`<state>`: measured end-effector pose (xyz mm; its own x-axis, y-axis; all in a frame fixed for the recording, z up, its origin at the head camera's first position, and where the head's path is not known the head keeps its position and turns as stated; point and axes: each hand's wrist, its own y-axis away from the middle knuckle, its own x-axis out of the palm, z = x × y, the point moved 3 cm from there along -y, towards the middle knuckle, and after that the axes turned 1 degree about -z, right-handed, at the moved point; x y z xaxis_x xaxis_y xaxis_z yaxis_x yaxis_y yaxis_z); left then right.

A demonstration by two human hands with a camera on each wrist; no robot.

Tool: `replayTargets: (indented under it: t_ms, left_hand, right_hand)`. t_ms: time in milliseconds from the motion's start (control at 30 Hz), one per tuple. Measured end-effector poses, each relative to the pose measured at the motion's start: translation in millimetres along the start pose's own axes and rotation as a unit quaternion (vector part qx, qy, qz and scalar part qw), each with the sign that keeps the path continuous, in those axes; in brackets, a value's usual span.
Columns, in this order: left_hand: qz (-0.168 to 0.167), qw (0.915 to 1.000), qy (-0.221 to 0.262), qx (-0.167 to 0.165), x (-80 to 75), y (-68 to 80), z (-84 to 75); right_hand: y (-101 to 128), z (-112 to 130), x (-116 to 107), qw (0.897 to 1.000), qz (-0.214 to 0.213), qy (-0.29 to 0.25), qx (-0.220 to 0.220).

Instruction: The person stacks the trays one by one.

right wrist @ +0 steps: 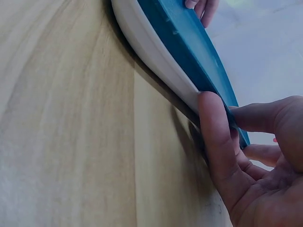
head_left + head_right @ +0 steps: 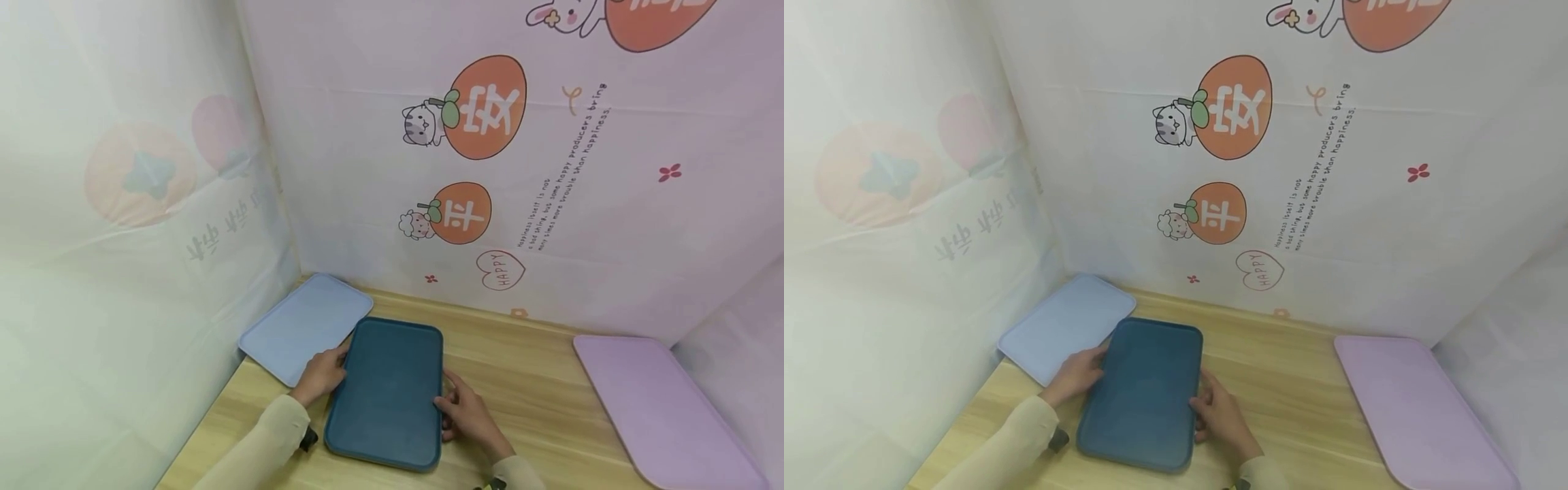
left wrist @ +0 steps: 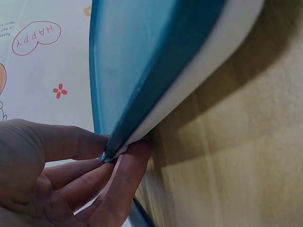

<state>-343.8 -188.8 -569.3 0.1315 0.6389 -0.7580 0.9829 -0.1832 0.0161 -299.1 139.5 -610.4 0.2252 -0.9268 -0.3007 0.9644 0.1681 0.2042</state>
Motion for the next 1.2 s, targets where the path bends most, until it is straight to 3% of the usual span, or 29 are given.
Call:
replayTargets:
  t_ms: [367,700,967,1200]
  left_hand:
    - [-0.014,0.9997,-0.015,0.011,1.8,6.6,1.6]
    - [-0.028,0.9986,-0.022,0.04,6.3,17.1,3.0]
    - [-0.054,0.989,-0.096,0.098,14.3,21.1,-0.7]
    - [-0.048,0.9848,-0.124,0.112,24.6,20.4,0.5]
  right_hand:
    - [0,1,0,1.0,-0.001,0.004,0.0]
    - [2,1,1,1.0,-0.018,0.014,-0.007]
    - [2,-2,5,0.998,-0.041,0.029,-0.025]
    - [7,-1,4,0.997,-0.061,0.028,-0.026]
